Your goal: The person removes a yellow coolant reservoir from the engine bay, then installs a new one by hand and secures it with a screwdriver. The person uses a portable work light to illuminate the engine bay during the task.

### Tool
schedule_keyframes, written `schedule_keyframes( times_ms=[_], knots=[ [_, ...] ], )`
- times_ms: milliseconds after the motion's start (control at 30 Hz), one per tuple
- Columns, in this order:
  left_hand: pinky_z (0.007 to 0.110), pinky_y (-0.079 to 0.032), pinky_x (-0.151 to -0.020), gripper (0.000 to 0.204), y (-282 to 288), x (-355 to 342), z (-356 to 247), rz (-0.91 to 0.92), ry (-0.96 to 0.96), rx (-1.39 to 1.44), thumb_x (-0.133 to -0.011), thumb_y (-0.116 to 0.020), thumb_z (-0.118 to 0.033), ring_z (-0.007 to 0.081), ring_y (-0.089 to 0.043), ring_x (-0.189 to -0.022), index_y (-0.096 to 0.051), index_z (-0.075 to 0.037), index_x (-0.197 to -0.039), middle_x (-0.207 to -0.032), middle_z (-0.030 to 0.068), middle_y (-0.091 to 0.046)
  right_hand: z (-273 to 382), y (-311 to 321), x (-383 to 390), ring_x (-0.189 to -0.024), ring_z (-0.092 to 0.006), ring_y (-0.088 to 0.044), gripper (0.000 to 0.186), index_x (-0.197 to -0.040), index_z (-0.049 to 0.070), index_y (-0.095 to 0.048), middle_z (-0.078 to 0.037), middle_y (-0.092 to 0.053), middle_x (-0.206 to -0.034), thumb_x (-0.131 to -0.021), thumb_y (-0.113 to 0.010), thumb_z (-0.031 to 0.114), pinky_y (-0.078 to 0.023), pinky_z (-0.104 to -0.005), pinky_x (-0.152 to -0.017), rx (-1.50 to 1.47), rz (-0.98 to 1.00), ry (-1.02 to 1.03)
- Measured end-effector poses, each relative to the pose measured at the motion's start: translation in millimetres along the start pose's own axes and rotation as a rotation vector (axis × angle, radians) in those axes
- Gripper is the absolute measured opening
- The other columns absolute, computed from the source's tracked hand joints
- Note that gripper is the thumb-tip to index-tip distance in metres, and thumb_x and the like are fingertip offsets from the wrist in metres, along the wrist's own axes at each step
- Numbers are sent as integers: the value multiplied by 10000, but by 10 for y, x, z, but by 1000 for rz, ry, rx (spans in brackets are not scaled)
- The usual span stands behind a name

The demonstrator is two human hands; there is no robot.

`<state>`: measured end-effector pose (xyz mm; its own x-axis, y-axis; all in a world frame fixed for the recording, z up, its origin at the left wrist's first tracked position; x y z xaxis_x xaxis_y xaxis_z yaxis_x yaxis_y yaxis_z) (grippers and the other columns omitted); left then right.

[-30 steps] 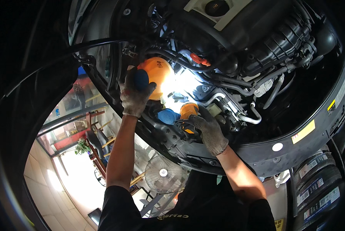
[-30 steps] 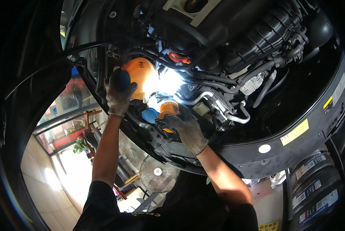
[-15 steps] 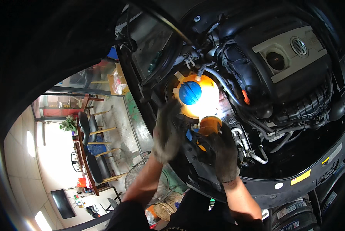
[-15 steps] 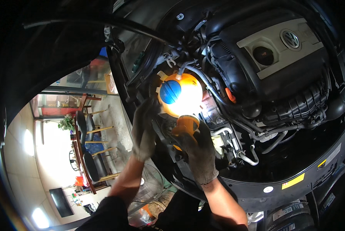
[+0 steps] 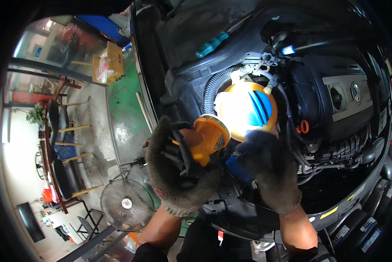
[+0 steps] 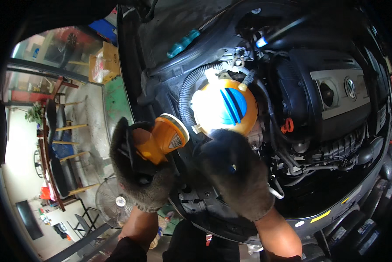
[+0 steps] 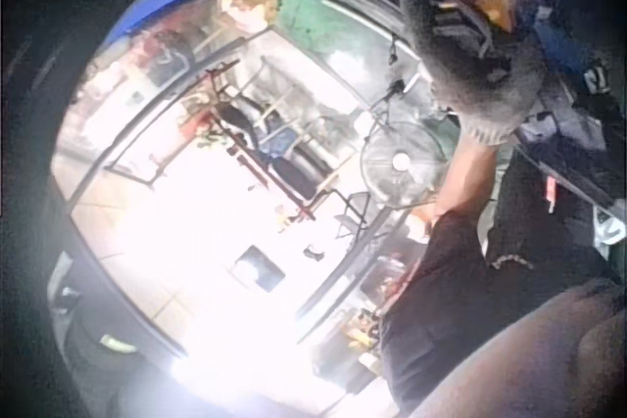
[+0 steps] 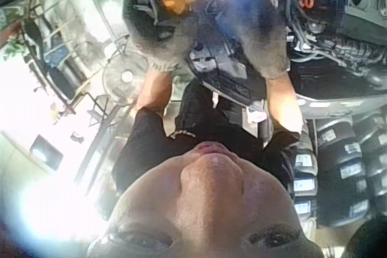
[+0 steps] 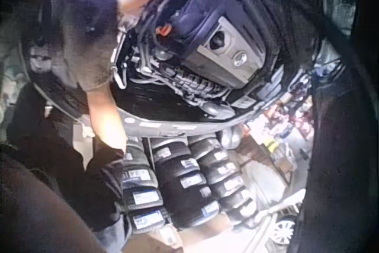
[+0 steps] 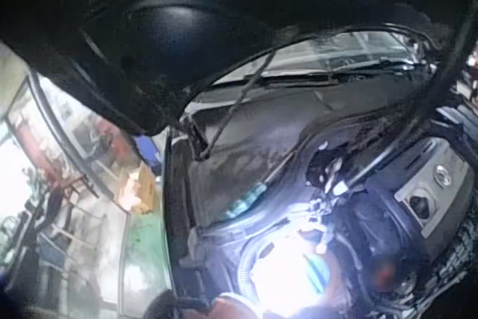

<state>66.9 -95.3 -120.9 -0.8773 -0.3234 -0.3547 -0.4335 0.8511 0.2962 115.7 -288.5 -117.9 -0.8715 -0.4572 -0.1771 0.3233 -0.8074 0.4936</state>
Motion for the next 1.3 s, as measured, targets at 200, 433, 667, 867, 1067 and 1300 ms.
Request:
schedule_keyframes(
  times_ms=[200, 433, 667, 867, 1067, 1300],
  knots=[
    [486, -546, -970, 775, -126, -108, -234, 339, -308, -104, -663, -921, -255, 364, -696, -1124, -619, 29, -1318, -1247, 197, -677, -114, -415, 96, -1083, -215, -707, 515, -1405, -1, -571, -116, -669, -1237, -999, -747, 262, -592, -326, -897, -1088, -65, -590],
    [556, -560, -983, 664, -361, -884, 469, 408, 255, 49, -927, -747, -322, 438, -698, -1128, -523, 30, -1444, -1234, 310, -652, -214, 69, 178, -1172, -307, -714, 370, -1367, -2, -592, -168, -670, -1318, -1013, -671, 71, -619, -417, -994, -314, -375, -195],
    [561, -565, -951, 553, -1043, -1015, 555, 726, 208, -934, -1015, -602, -377, 449, -724, -1067, -485, -29, -1429, -1160, 279, -704, -650, 296, 487, -1228, -325, -700, 328, -1327, 24, -649, -171, -652, -1355, -1001, -656, 58, -627, -429, -1019, -651, -393, -699],
    [538, -576, -934, 742, -1078, -988, 726, 760, 134, -1071, -962, -630, -265, 429, -737, -1028, -353, -19, -1605, -1123, 245, -742, -932, 244, 679, -1173, -251, -710, 381, -1320, 29, -658, -126, -682, -1250, -1027, -637, 271, -612, -371, -978, -807, -381, -877],
    [520, -571, -947, 544, -831, -848, 333, 469, -127, -820, -955, -698, -225, 424, -671, -1144, -560, -79, -1460, -1255, 267, -661, -913, 157, 890, -1227, -296, -688, 296, -1300, 3, -655, -182, -695, -1298, -1042, -648, 148, -585, -405, -1047, -983, -581, -920],
    [511, -508, -1074, 968, -519, -330, -545, 635, -271, -305, -621, -989, -344, 431, -606, -1288, -584, -13, -1435, -1394, 261, -611, -370, -211, 244, -1274, -229, -637, 421, -1445, 35, -563, -155, -629, -1365, -1064, -598, 211, -539, -375, -1078, -1175, -312, -741]
  ],
)
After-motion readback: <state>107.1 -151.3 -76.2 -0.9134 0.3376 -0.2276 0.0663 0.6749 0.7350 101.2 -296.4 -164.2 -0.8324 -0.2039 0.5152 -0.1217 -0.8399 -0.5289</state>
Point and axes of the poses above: each hand's wrist, its own x-axis away from the middle knuckle, its own y-axis out of the back of the hand, z = x × y, the point moved 6 cm from there along -x, towards the middle knuckle
